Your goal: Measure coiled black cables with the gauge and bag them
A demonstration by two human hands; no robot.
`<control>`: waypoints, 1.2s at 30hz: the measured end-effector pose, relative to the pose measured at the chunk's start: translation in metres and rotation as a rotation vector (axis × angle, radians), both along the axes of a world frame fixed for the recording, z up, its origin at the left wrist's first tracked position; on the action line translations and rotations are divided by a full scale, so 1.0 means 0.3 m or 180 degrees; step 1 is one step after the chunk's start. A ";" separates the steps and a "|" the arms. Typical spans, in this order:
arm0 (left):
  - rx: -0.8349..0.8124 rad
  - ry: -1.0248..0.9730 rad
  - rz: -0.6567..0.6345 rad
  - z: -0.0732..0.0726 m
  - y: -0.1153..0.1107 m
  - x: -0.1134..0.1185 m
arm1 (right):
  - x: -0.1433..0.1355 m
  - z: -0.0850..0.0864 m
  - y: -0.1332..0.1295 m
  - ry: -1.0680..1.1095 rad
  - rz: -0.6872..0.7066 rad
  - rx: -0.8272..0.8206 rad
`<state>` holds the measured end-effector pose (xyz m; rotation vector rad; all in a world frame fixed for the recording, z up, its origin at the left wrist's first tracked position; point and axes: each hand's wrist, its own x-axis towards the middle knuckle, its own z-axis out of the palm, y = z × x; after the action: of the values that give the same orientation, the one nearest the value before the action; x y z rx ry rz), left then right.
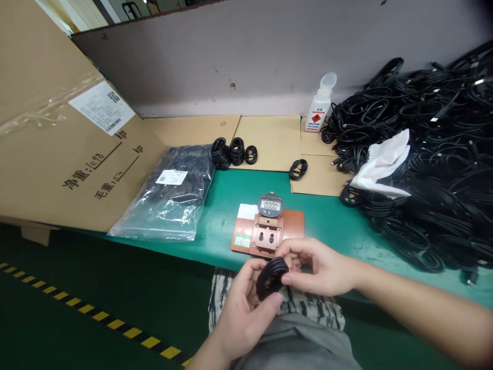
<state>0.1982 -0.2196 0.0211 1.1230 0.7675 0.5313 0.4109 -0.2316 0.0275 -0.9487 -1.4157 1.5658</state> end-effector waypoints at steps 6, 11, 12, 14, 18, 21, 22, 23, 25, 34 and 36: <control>0.0179 0.0320 -0.0029 -0.005 -0.008 0.017 | -0.001 -0.001 -0.002 -0.0246 -0.0009 0.0066; 0.0392 0.0421 0.0270 -0.015 -0.017 0.023 | -0.009 -0.006 -0.006 -0.0393 -0.0109 0.0327; 0.0416 0.0412 0.0350 -0.016 -0.018 0.025 | -0.011 -0.007 -0.008 -0.0421 -0.0152 0.0399; 0.0431 0.0422 0.0540 -0.019 -0.018 0.031 | -0.014 -0.013 -0.011 -0.0461 -0.0216 0.0578; 0.0585 0.0504 0.0857 -0.024 -0.009 0.034 | -0.010 -0.026 -0.014 -0.0504 -0.0190 0.1146; 0.0931 0.0665 0.0833 -0.033 0.003 0.024 | -0.004 -0.030 -0.010 -0.0716 -0.0199 0.1464; 0.1051 0.0757 0.0810 -0.037 0.007 0.018 | -0.002 -0.030 -0.008 -0.0806 -0.0187 0.1503; 0.1186 0.0861 0.0777 -0.039 0.011 0.013 | -0.001 -0.029 -0.006 -0.0887 -0.0168 0.1525; 0.1558 0.1109 0.0783 -0.042 0.020 0.003 | 0.001 -0.028 -0.001 -0.0984 -0.0133 0.1604; 0.2686 0.1227 0.1116 -0.056 0.042 0.004 | 0.004 -0.029 0.002 -0.1200 0.0071 0.1700; 0.2648 0.1123 0.1132 -0.060 0.045 0.011 | 0.003 -0.030 0.001 -0.1157 0.0066 0.1622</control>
<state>0.2016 -0.2063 0.0031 1.8952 1.1047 1.0221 0.4119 -0.2311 0.0184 -0.9273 -1.9597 0.9903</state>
